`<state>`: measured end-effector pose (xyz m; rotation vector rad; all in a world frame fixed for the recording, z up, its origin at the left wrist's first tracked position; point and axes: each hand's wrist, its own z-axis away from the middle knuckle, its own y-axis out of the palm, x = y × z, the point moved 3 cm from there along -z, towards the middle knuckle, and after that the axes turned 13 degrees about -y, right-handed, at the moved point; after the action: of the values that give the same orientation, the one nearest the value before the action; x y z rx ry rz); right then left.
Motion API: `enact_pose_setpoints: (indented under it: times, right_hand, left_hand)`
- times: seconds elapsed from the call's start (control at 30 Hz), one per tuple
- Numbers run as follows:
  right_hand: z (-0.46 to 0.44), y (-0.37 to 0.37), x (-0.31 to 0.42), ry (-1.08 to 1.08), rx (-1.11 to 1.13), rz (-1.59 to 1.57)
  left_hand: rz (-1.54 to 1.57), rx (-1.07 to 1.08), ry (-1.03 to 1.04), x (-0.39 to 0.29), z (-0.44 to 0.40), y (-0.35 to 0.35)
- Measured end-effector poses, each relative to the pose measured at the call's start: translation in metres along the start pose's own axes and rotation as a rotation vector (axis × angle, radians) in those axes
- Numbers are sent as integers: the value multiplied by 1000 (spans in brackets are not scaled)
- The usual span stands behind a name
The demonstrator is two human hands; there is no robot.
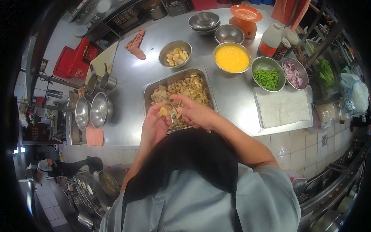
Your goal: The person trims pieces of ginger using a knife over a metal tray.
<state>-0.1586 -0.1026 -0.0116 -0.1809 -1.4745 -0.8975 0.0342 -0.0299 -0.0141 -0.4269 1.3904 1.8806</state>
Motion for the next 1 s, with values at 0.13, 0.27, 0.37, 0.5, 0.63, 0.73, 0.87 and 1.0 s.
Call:
enact_pose_setpoints:
  times: [0.13,0.27,0.37,0.5,0.63,0.73,0.87,1.0]
  right_hand:
    - [4,9,4,-157,29,264]
    - [-3,14,-6,-306,55,446]
    - [-4,18,-5,-299,71,459]
    - [-5,19,-5,-311,56,383]
    - [6,21,18,-239,25,355]
    - [7,11,12,-238,84,432]
    - [2,4,-4,-203,24,487]
    - [2,12,-2,-208,-15,537]
  left_hand:
    - [110,5,-60,5,-2,-12]
    - [81,15,-103,7,-2,-15]
    - [90,68,-128,7,-2,-19]
    - [94,151,-160,11,-7,-22]
    - [277,112,-236,14,-8,-35]
    - [217,-10,-208,12,-8,-29]
    - [243,39,-140,9,-3,-21]
    - [203,88,-137,11,-4,-29]
